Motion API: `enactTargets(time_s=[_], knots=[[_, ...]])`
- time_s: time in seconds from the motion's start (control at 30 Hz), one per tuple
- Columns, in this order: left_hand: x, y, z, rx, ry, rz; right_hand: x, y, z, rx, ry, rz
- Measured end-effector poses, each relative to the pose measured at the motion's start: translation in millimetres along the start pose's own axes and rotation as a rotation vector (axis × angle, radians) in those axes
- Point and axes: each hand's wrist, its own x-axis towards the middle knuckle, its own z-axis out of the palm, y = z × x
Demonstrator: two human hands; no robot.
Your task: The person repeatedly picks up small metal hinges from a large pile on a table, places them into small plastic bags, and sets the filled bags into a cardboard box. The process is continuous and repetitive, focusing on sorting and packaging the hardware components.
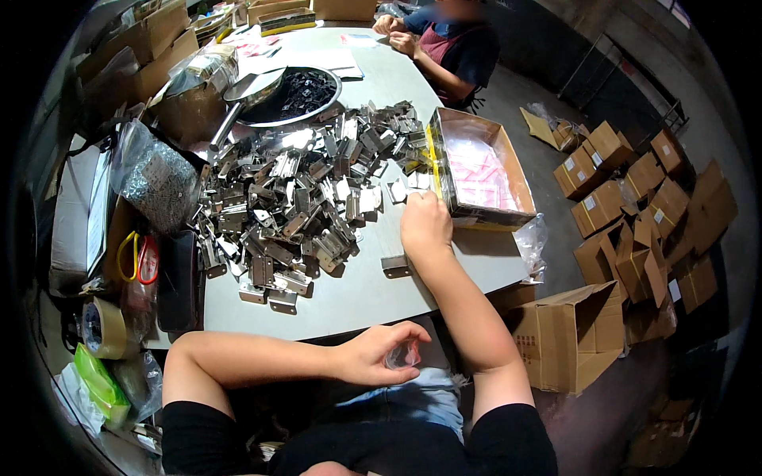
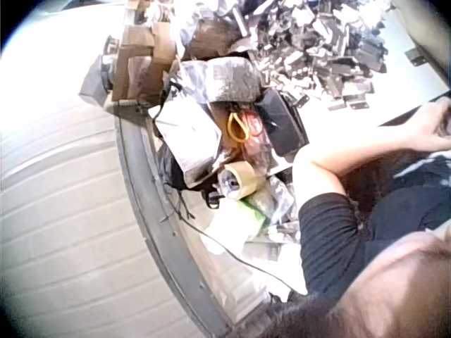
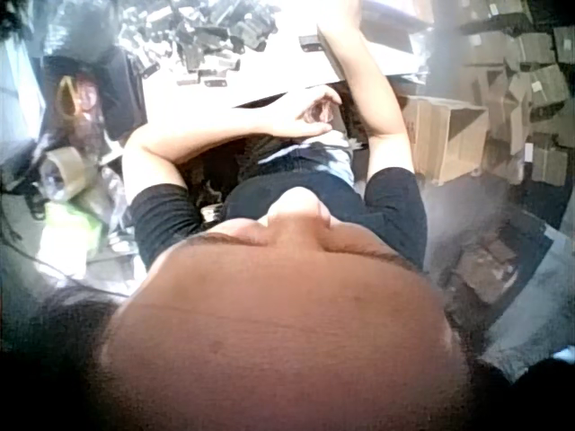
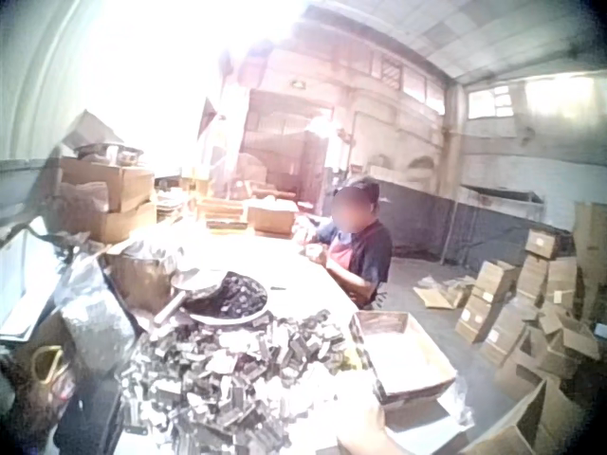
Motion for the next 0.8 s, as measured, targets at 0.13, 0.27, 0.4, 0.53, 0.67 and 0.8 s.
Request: enactTargets(time_s=[0.13,0.27,0.4,0.53,0.67,0.8], knots=[[0,-5,4,-0.048,0.025,0.036,-38,19,-11,0.114,0.085,-0.217],[0,-3,2,-0.035,-0.007,-0.037,-54,26,-49,0.391,-0.114,-0.133],[1,-4,1,-0.099,-0.041,-0.114,-60,32,-57,0.741,-0.161,-0.201],[2,-5,0,-0.171,-0.039,-0.171,-61,42,-44,0.743,-0.259,-0.406],[2,-6,0,-0.215,-0.038,-0.232,-66,41,-44,0.712,-0.251,-0.531],[2,-13,3,-0.289,-0.033,-0.243,-67,35,-48,0.645,-0.268,-0.591]])
